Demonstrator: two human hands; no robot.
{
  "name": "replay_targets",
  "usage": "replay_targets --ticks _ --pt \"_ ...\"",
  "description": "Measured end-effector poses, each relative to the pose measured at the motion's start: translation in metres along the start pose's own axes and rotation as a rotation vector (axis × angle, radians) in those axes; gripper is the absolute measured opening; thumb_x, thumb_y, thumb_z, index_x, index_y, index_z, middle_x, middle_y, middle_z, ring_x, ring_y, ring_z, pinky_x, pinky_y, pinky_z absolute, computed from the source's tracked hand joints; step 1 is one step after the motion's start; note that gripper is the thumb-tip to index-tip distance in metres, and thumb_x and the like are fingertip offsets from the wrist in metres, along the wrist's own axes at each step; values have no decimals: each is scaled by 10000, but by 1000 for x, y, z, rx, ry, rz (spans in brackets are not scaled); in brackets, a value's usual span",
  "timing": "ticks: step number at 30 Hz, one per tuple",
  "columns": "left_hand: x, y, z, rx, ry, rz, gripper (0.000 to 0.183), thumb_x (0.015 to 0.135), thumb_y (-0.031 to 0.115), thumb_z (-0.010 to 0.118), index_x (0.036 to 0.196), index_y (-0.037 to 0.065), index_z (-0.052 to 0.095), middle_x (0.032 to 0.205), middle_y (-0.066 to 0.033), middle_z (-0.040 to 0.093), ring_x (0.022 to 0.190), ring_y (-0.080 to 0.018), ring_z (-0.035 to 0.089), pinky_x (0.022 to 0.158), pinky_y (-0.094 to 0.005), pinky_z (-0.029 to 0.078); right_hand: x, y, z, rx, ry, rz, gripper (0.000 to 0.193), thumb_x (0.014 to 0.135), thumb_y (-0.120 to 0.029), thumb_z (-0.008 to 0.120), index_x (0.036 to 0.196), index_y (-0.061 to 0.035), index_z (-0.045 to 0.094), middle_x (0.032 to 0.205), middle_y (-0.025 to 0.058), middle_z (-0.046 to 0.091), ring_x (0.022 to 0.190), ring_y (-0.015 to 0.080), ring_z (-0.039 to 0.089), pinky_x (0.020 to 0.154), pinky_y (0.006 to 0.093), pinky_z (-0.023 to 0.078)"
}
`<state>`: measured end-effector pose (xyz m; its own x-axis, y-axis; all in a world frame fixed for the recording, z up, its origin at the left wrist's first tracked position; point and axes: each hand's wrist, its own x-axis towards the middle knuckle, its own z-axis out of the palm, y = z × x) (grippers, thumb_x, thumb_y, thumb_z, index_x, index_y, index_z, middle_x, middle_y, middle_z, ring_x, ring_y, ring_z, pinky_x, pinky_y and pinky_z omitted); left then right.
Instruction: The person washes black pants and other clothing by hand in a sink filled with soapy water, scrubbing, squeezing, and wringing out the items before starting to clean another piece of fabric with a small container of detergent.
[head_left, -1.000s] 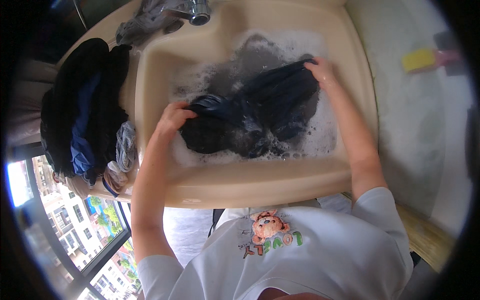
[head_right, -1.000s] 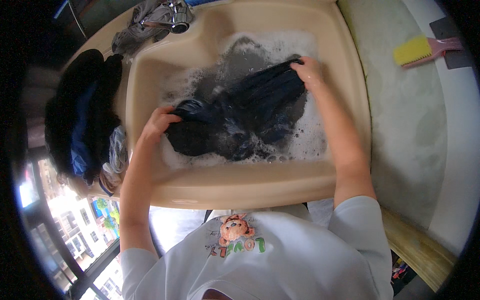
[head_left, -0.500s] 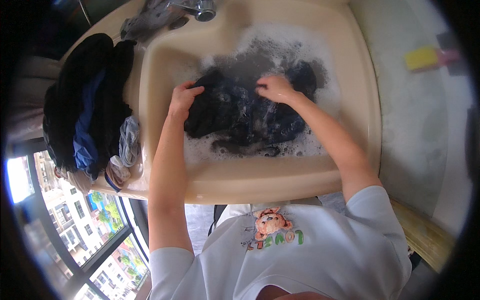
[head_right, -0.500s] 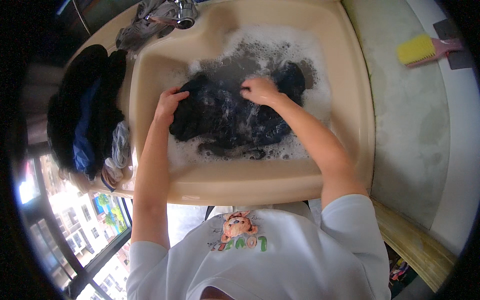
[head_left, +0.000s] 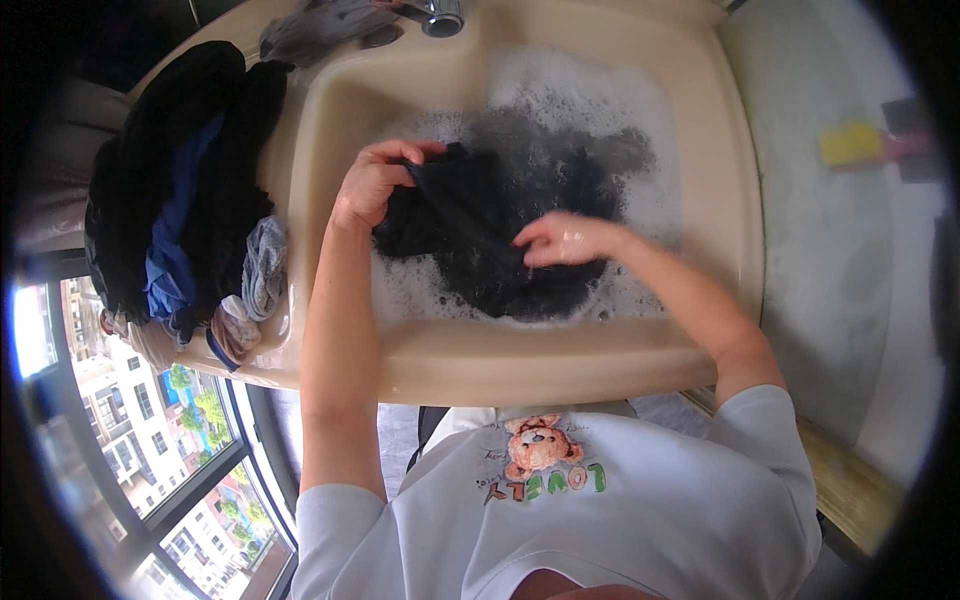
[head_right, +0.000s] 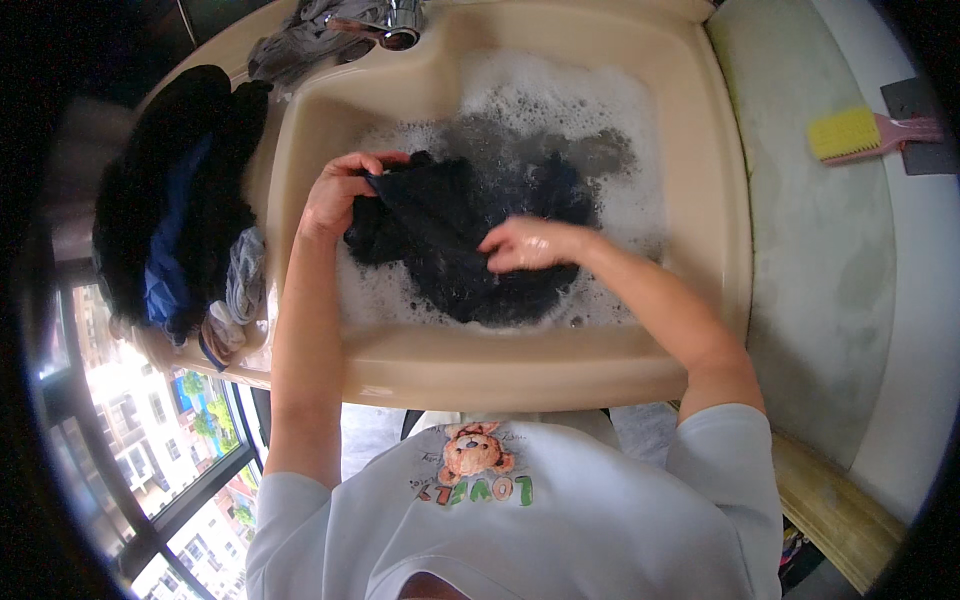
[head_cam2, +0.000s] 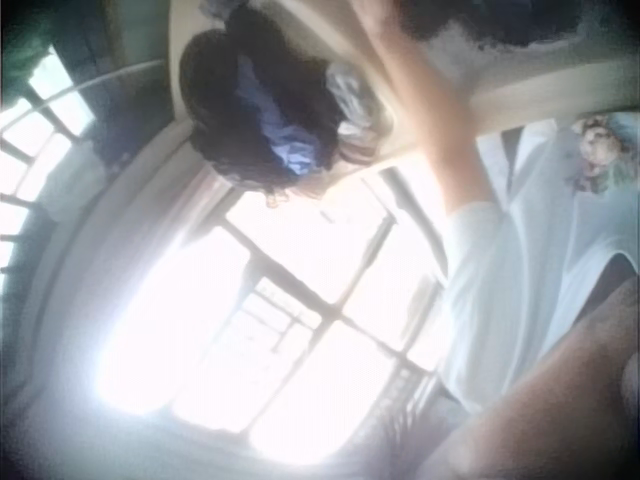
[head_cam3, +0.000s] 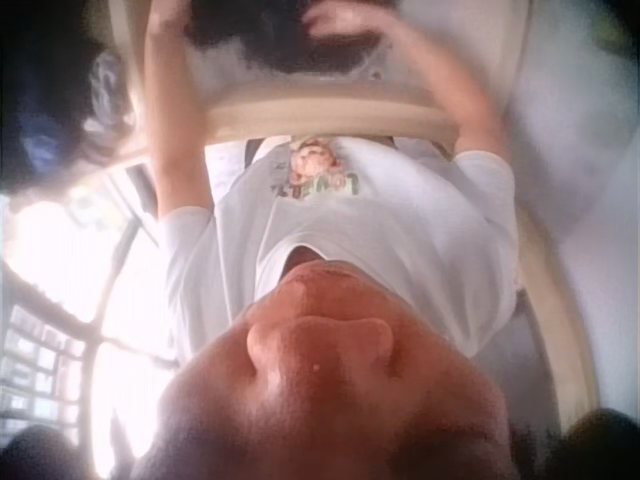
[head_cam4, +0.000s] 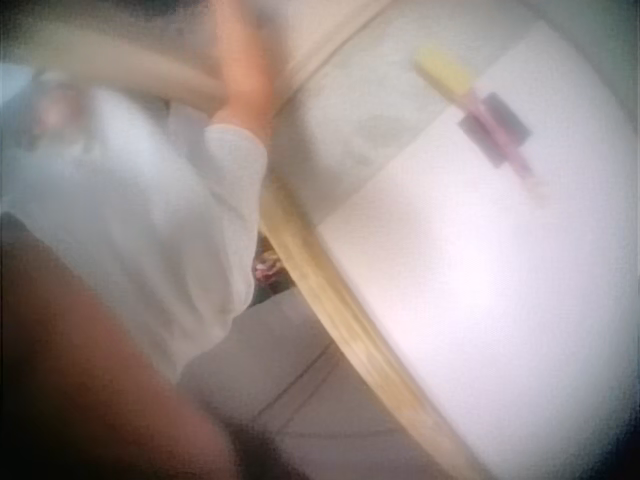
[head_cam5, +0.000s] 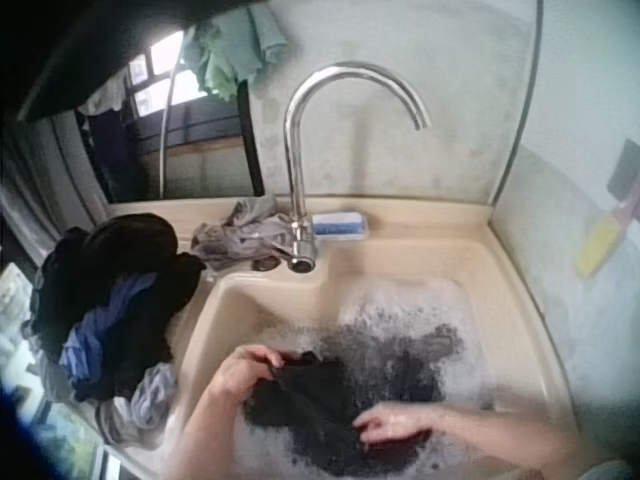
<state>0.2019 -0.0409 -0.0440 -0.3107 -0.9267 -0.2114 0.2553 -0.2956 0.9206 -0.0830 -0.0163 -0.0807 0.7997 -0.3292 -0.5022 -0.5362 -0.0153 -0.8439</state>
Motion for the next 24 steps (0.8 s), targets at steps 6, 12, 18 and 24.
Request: replay_targets --ticks 6,12,18,24 --pt "-4 21 12 42 -251 14 189 517 -93 460 620 25 565 1034 -189 571 998 -257 511 896 -286 356 16 19 -51 -677 457 353 329 791 -294 522 976 -30 590 1053 156 553 960 309 533 789 392 444" --pt "-11 28 10 213 -279 59 203 511 -102 449 633 13 564 1007 -150 594 980 -231 519 897 -273 342 -23 46 -16 -786 60 272 240 768 -210 510 895 -33 609 873 159 610 812 300 594 710 392 474" --pt "-13 34 32 287 -532 -6 196 530 -100 457 647 5 574 968 -141 610 934 -199 525 869 -270 353 58 -3 -80 -301 488 -51 461 776 -424 548 1001 -22 564 883 150 605 806 245 583 712 348 452" --pt "-12 39 44 234 -630 -3 148 499 -91 491 585 10 556 928 -197 608 859 -240 564 849 -310 372 149 31 -24 -159 250 -168 324 699 -135 571 978 30 568 953 159 598 874 212 550 756 329 417"
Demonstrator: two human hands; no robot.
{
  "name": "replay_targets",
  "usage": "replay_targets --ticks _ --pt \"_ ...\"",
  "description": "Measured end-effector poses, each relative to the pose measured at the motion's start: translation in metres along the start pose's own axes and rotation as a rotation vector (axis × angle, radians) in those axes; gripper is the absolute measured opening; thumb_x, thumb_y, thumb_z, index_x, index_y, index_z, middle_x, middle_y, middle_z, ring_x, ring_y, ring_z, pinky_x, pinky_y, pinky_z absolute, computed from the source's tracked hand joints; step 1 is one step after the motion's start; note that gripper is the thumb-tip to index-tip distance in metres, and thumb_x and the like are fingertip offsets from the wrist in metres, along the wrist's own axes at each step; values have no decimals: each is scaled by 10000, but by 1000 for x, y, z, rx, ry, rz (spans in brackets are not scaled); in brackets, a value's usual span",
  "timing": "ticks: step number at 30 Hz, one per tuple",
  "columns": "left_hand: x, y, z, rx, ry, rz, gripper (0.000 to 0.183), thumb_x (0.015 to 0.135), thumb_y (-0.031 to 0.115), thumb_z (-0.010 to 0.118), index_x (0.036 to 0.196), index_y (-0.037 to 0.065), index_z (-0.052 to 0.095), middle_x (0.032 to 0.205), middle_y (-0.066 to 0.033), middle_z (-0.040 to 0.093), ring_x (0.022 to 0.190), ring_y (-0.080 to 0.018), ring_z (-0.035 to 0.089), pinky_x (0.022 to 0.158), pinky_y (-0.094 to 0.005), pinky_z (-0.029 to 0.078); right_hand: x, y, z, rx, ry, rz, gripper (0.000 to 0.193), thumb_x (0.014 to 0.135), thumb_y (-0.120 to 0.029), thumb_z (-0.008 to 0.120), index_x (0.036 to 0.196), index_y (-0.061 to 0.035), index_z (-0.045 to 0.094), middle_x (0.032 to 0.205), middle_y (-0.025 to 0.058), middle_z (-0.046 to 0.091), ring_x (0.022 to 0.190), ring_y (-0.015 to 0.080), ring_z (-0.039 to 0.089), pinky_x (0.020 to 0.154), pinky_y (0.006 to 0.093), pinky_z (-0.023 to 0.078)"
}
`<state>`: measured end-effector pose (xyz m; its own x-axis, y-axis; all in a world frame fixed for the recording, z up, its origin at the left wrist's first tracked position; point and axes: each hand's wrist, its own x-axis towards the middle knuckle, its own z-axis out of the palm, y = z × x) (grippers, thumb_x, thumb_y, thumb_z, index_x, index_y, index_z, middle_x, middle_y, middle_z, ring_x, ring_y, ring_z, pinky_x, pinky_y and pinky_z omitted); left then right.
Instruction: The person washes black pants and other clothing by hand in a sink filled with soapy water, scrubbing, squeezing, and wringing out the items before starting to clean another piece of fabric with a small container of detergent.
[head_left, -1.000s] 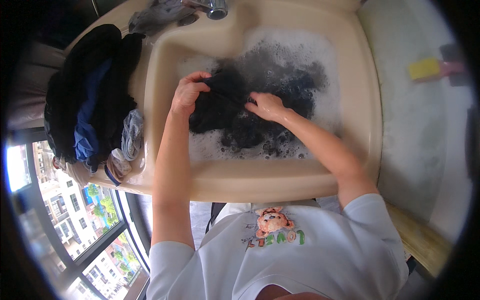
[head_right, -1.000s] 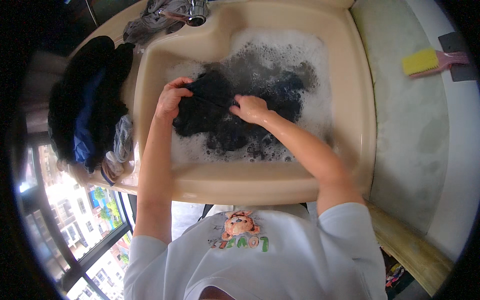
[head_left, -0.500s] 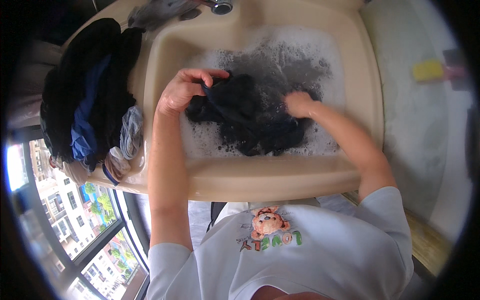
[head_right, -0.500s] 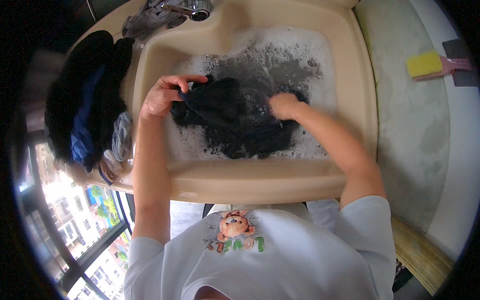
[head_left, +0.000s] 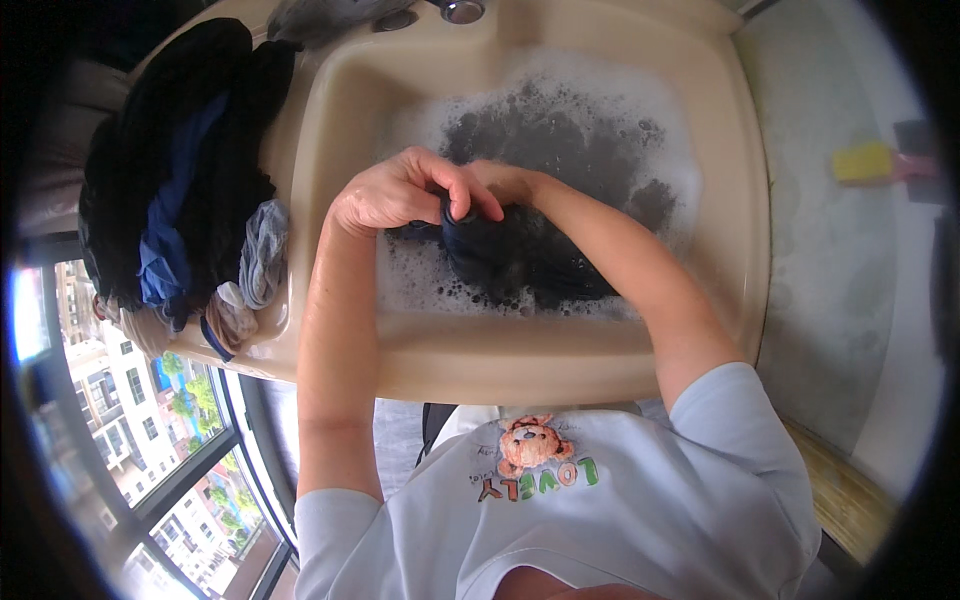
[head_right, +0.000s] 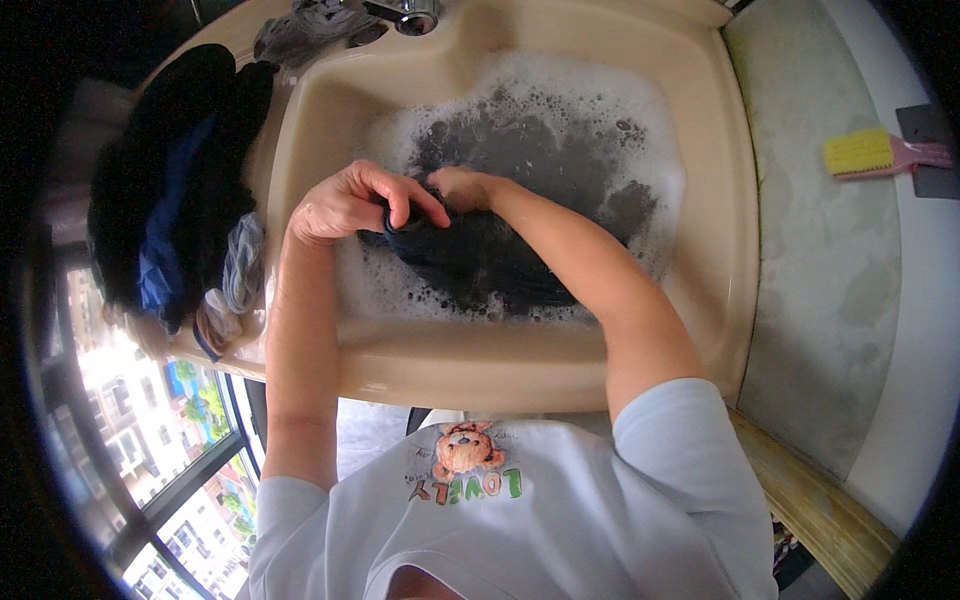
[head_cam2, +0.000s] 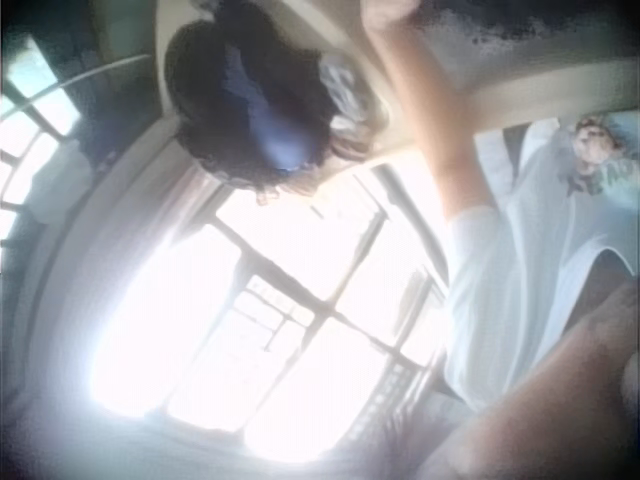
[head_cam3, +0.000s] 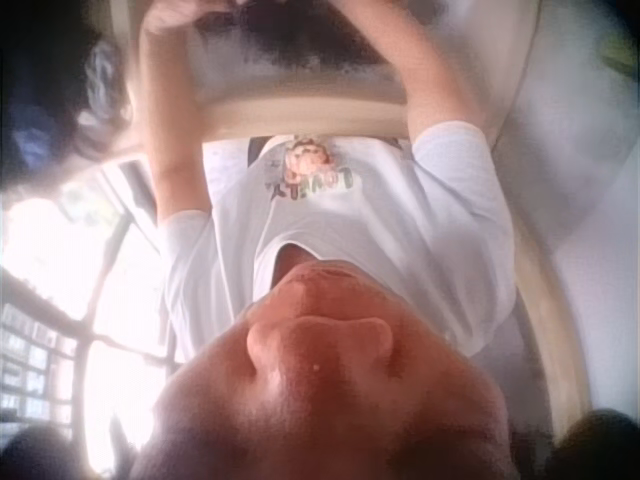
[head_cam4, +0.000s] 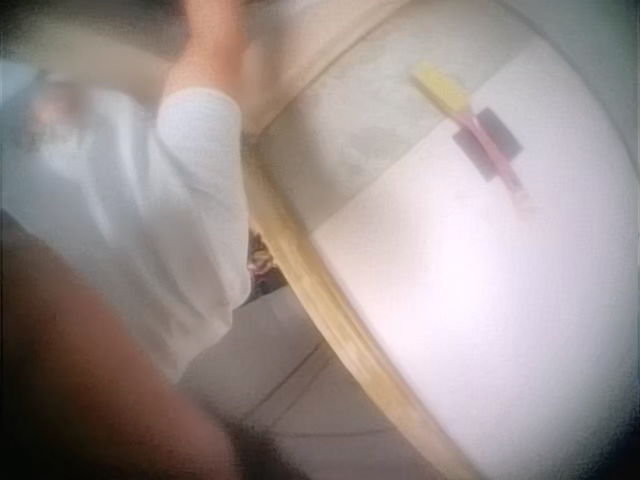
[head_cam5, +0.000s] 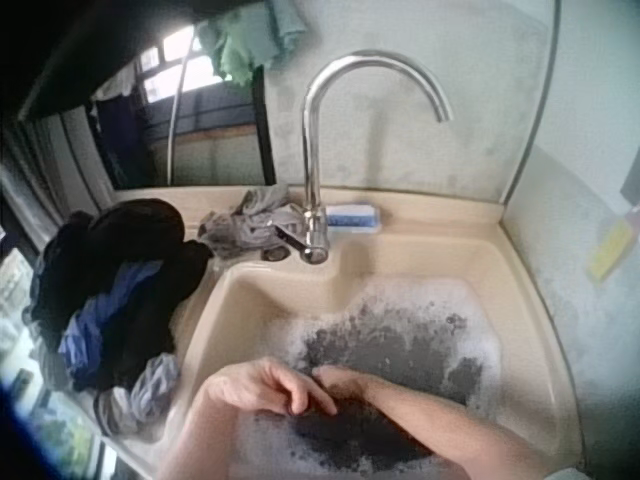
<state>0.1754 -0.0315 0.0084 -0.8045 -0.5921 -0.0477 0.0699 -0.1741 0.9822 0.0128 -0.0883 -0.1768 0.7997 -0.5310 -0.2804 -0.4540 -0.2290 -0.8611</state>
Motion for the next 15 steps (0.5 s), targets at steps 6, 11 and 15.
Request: replay_targets --ticks 6,11,15 --pt "-21 -4 -18 -76 -9 38 191 537 -124 536 675 0 582 903 -153 616 871 -211 563 808 -273 415 -118 -81 -83 444 460 187 151 683 -61 560 823 -33 610 791 33 581 746 118 521 661 226 408" --pt "-32 -7 -26 -124 183 82 231 511 -121 540 694 11 589 899 -134 616 861 -209 562 807 -269 416 -185 -127 -155 847 1048 -90 133 696 -34 594 829 -32 581 744 30 576 679 116 547 624 224 448" --pt "-43 -11 -35 -218 342 36 232 524 -102 543 723 13 572 893 -129 615 832 -196 562 789 -260 424 -203 -128 -172 676 1207 -328 188 757 -137 605 918 -50 562 754 15 581 705 104 557 597 221 428"
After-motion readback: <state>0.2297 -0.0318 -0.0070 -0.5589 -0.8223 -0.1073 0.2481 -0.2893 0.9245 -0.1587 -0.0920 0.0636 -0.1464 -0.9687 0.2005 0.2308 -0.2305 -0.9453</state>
